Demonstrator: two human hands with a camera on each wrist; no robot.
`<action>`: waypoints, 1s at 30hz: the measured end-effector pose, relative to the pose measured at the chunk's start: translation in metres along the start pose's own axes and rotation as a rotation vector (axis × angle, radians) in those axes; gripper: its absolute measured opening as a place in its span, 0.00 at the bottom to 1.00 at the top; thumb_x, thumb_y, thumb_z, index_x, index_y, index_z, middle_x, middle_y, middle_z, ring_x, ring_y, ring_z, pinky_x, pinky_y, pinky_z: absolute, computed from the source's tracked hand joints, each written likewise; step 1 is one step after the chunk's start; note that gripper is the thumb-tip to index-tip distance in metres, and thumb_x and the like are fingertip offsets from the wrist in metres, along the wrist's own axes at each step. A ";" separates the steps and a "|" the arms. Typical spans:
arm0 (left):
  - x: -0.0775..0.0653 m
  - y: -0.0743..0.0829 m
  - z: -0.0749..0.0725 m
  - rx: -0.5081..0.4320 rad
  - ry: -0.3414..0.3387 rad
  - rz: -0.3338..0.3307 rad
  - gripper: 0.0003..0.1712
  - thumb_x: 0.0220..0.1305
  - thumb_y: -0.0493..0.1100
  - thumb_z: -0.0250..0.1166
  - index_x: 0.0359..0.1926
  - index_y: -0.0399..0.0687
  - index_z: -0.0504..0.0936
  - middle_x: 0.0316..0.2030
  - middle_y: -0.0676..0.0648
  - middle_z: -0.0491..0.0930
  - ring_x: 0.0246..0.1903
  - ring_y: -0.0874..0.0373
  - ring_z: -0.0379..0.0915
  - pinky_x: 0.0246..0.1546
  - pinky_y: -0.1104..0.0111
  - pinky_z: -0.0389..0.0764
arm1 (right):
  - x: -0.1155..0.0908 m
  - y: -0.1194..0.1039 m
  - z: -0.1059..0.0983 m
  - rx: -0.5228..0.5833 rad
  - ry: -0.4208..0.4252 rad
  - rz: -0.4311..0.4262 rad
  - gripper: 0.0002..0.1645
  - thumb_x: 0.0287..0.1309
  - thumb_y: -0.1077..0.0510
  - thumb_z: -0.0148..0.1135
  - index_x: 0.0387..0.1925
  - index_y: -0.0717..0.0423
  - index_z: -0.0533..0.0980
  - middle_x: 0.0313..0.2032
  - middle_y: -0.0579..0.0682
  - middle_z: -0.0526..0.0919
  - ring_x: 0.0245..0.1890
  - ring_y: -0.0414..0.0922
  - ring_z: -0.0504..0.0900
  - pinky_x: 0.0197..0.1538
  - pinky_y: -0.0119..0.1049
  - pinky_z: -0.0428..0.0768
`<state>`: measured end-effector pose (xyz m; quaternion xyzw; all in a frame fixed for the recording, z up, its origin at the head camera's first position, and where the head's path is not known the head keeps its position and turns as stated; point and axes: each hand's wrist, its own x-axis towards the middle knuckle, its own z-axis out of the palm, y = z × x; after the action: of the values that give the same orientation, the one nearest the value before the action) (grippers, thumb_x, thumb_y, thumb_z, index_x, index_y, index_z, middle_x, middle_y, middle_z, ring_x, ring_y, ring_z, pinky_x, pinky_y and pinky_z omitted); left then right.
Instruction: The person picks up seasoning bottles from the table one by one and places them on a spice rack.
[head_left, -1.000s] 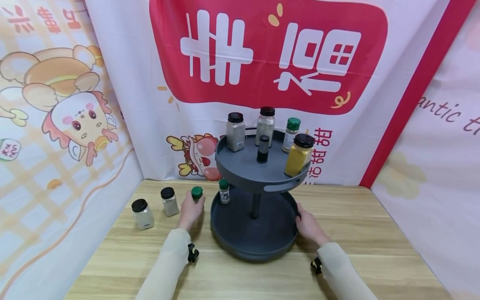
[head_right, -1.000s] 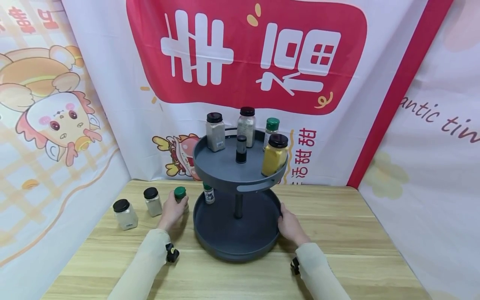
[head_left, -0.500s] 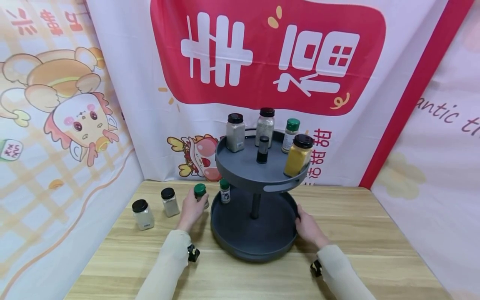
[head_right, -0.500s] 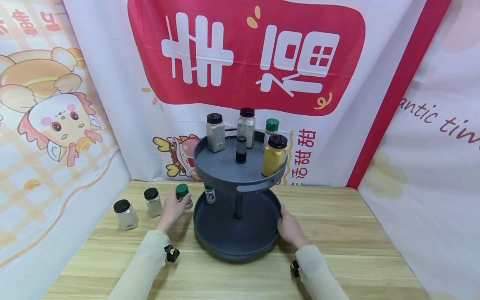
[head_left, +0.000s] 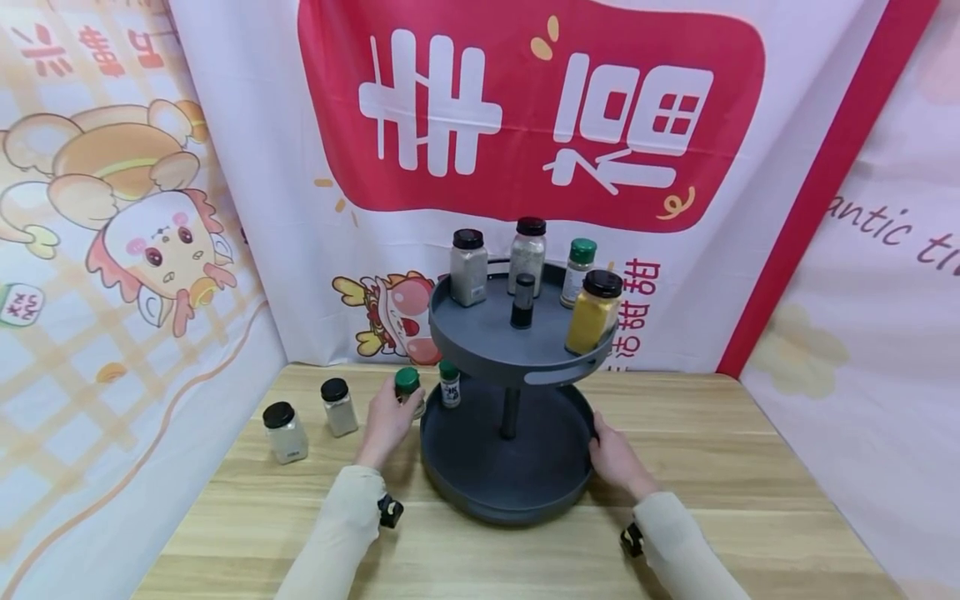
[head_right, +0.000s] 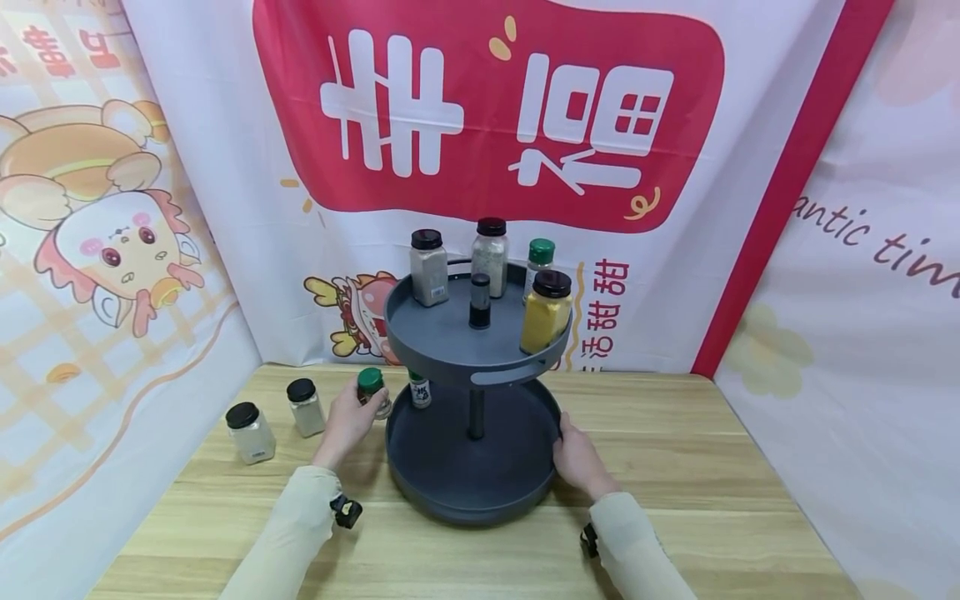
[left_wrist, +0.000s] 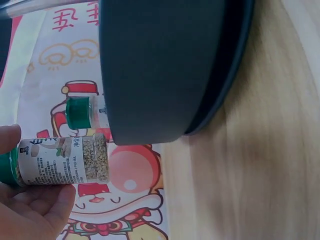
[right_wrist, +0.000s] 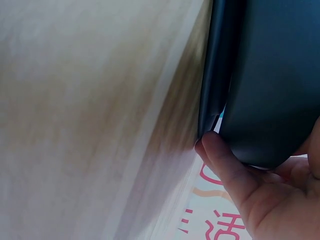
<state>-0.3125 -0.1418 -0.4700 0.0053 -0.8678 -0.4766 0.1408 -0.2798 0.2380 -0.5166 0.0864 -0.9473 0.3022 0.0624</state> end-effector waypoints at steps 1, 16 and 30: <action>0.000 0.001 0.001 -0.005 -0.002 0.004 0.17 0.64 0.48 0.62 0.46 0.41 0.72 0.39 0.40 0.78 0.39 0.48 0.73 0.39 0.56 0.73 | 0.000 -0.001 0.000 -0.001 -0.001 0.002 0.32 0.63 0.67 0.44 0.66 0.79 0.51 0.61 0.75 0.61 0.58 0.62 0.69 0.57 0.54 0.69; -0.004 0.006 0.013 -0.071 0.009 0.062 0.16 0.58 0.48 0.67 0.43 0.44 0.78 0.42 0.41 0.82 0.43 0.48 0.77 0.43 0.55 0.77 | -0.005 -0.002 0.002 -0.011 0.018 -0.014 0.32 0.62 0.68 0.46 0.65 0.79 0.52 0.58 0.77 0.64 0.56 0.64 0.70 0.57 0.55 0.69; -0.003 -0.002 0.027 -0.065 -0.035 0.082 0.14 0.56 0.44 0.70 0.43 0.44 0.81 0.41 0.43 0.83 0.43 0.50 0.78 0.44 0.55 0.77 | -0.007 -0.005 0.002 -0.004 0.011 0.013 0.32 0.63 0.68 0.45 0.66 0.79 0.51 0.60 0.76 0.62 0.57 0.64 0.69 0.58 0.55 0.68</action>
<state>-0.3164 -0.1203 -0.4854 -0.0434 -0.8537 -0.4983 0.1450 -0.2721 0.2332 -0.5169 0.0784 -0.9480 0.3014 0.0658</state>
